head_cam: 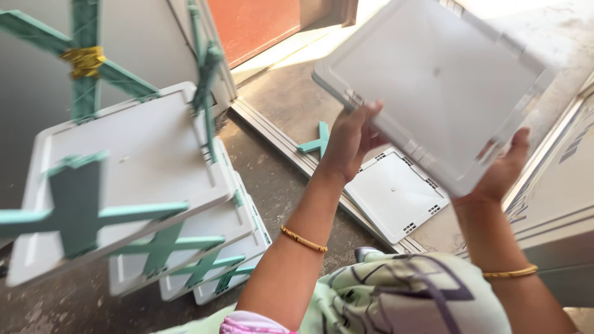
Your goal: The person assembles multiple foldable stools by attaching teal X-shaped leg supports to white square seats. They handle each stool individually, inserting the legs into the seat slots and stacking the completed units.
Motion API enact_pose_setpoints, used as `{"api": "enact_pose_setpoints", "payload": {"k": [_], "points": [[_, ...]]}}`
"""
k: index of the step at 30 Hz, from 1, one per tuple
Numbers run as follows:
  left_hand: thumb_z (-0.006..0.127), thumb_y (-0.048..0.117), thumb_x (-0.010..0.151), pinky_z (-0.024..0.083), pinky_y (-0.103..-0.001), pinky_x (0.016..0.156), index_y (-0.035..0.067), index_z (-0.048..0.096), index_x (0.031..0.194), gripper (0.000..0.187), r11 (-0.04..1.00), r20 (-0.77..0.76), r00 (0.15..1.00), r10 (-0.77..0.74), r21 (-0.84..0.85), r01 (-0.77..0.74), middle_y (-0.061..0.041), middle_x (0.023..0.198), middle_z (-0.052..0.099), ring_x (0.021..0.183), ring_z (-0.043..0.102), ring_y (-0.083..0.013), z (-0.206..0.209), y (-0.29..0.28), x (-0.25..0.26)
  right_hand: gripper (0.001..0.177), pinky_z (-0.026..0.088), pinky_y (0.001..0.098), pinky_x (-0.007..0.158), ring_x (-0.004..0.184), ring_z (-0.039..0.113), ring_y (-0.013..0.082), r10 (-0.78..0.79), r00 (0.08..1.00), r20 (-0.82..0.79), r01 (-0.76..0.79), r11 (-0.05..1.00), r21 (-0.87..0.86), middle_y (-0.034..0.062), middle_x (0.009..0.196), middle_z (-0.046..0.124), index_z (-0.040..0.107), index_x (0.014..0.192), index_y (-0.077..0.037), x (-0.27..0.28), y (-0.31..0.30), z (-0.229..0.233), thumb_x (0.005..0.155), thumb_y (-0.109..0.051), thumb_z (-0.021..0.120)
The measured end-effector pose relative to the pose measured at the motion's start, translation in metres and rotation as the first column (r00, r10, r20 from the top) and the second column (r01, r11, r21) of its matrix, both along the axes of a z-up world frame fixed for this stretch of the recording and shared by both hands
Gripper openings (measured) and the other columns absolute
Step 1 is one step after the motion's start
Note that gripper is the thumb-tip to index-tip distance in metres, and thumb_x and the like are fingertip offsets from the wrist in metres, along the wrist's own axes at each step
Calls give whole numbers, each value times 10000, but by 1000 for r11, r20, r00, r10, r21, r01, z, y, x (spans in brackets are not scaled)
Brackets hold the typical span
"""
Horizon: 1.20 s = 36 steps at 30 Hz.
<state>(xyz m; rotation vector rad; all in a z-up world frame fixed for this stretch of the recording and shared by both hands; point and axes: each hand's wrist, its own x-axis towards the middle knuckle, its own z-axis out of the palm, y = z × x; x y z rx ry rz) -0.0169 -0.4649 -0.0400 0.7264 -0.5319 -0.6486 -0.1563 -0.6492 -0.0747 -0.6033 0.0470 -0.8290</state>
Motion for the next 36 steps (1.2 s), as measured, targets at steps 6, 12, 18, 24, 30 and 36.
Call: {"api": "enact_pose_setpoints", "payload": {"k": [6,12,18,24,30,36], "points": [[635,283,925,621,-347,919,52,537,1312,462,967,-167,986,3,253,40,-117,1137,656,1032,695,-204,-119,-48,40,382,594,449,1043,1180,676,287,-127,910,-396,134,991,-10,140,1267,643,492,1356,-15,24,-32,-94,1036,-202,585],[702,314,851,639,-347,814,83,478,1330,577,806,-248,941,231,590,-42,-95,1151,643,1002,696,-216,-230,-68,41,412,588,449,999,1122,671,242,-16,833,-552,88,991,104,101,1244,628,478,1357,-50,25,-40,-192,985,-168,611],[702,494,923,588,-336,628,4,506,1304,651,672,-383,746,545,732,-115,-140,1013,658,815,676,-224,-284,-58,45,360,579,394,932,1016,669,186,9,725,-689,128,981,148,59,1139,652,529,1321,-61,27,-44,-243,975,-130,602],[696,530,852,647,-248,647,49,650,1264,635,700,-281,826,489,691,-180,-101,1023,755,839,764,-142,-280,-12,99,300,603,367,795,877,675,194,8,612,-791,41,998,41,82,1017,668,571,1226,-51,32,-50,-238,936,-124,565],[713,529,852,619,-321,685,13,688,1154,598,585,-150,983,111,809,57,-162,973,778,837,755,-213,-278,12,122,540,595,375,842,956,690,220,74,666,-742,-57,997,49,127,1085,685,582,1314,0,35,-41,-218,956,-405,576],[794,503,780,624,-413,837,41,672,1141,599,828,-291,926,239,559,-38,-128,1032,743,975,732,-240,-302,-14,83,948,516,447,1077,1267,618,290,249,948,-200,-194,946,259,154,1349,624,462,1451,-16,29,-40,-196,800,-680,646]]}}
